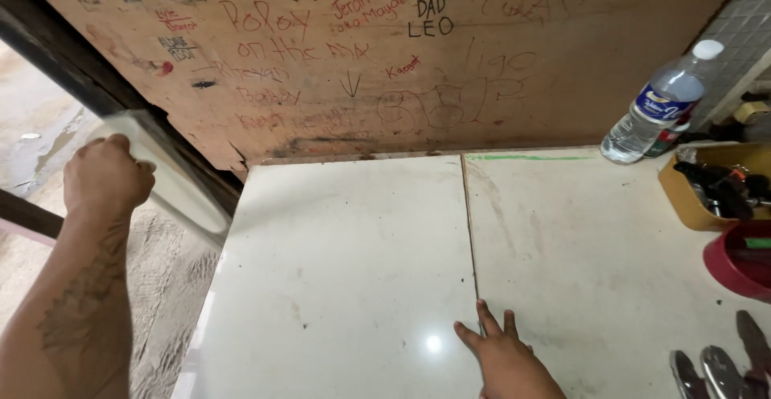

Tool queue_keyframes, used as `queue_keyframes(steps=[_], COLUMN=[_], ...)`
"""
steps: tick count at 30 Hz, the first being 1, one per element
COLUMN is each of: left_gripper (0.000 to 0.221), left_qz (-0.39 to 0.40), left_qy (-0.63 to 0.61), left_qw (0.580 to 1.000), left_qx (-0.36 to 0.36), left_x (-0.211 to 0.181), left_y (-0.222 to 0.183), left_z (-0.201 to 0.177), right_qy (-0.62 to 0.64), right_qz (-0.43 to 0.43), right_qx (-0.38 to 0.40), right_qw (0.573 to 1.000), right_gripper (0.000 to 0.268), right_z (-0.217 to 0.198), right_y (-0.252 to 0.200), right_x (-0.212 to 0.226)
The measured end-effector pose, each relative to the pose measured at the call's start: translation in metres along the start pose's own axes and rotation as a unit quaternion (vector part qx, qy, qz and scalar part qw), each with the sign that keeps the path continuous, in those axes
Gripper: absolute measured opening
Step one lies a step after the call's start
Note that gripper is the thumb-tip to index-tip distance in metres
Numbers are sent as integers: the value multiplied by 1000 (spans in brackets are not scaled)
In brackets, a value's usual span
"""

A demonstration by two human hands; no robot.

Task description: Tracing a circular shape onto a clear plastic film using a wire template and a marker

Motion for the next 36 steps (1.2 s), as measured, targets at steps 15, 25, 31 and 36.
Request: queue_keyframes(steps=[15,25,31,36], left_gripper=[23,27,33,31], left_qz=[298,572,646,668], left_qy=[131,88,-18,-224], left_qw=[925,811,761,688], left_qx=[-195,-81,-51,-174], left_x=[-160,-292,-328,-335], left_y=[-238,-394,-472,-521], left_z=[-223,-171,-111,-74], right_qy=[156,483,608,835], right_qz=[-69,-375,-310,-185], right_qx=[-249,-518,-347,-142], right_qw=[953,599,643,498], right_gripper=[98,28,50,38], right_z=[49,44,100,163], right_y=[0,-164,-125,-64], right_x=[-32,-42,-66,-94])
Point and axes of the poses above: each hand's wrist, its own y-axis towards the middle knuckle, its own z-axis out of the palm, x = y × z, the point moved 4 cm from there along y, towards the middle knuckle
